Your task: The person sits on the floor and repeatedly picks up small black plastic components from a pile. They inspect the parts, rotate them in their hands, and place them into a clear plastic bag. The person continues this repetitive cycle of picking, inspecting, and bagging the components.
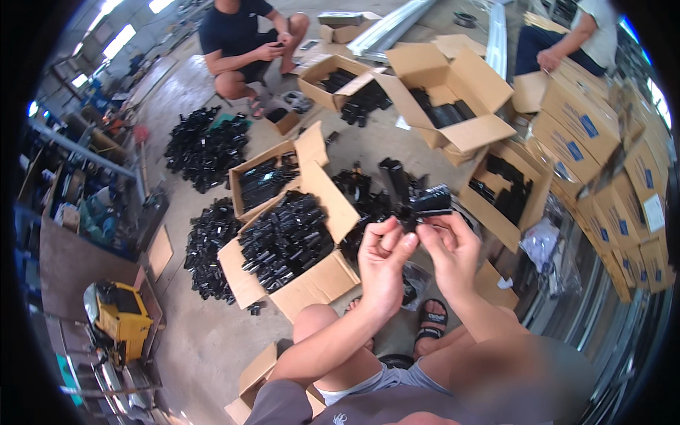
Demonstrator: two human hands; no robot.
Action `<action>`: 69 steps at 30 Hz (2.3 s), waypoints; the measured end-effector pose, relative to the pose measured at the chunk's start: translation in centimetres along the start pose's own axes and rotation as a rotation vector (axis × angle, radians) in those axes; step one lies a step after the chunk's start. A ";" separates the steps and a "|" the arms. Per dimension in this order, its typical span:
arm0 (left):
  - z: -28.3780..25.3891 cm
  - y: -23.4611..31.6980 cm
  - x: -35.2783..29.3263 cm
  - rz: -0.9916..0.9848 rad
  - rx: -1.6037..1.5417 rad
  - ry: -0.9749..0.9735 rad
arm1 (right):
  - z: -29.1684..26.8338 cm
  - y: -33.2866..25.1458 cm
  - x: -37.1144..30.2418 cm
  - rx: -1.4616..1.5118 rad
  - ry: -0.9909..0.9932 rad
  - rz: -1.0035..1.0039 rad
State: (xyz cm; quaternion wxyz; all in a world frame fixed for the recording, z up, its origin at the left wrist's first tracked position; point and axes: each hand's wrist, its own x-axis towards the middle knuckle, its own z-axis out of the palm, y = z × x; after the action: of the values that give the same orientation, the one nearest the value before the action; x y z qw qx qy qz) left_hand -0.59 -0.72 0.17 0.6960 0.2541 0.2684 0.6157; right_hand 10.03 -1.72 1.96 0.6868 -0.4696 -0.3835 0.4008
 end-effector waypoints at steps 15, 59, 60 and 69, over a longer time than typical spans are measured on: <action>0.2 0.1 -0.2 -0.023 -0.046 -0.099 | -0.5 1.8 0.3 -0.059 0.056 -0.089; -1.2 1.8 -1.5 0.597 1.095 -0.540 | 1.8 20.2 11.9 -1.386 -0.487 -0.118; -1.3 1.8 -1.6 0.585 1.089 -0.577 | 0.8 19.6 11.9 -1.400 -0.489 -0.101; -3.3 1.1 -5.6 0.257 1.654 -1.359 | -17.7 13.6 14.4 -1.672 -0.012 0.084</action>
State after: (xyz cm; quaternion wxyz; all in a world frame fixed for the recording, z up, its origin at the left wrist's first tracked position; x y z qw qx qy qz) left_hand -4.20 -6.07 -1.19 0.2421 0.9606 0.1299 0.0417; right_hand 28.96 8.64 -13.53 0.0948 -0.8360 -0.5403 0.0119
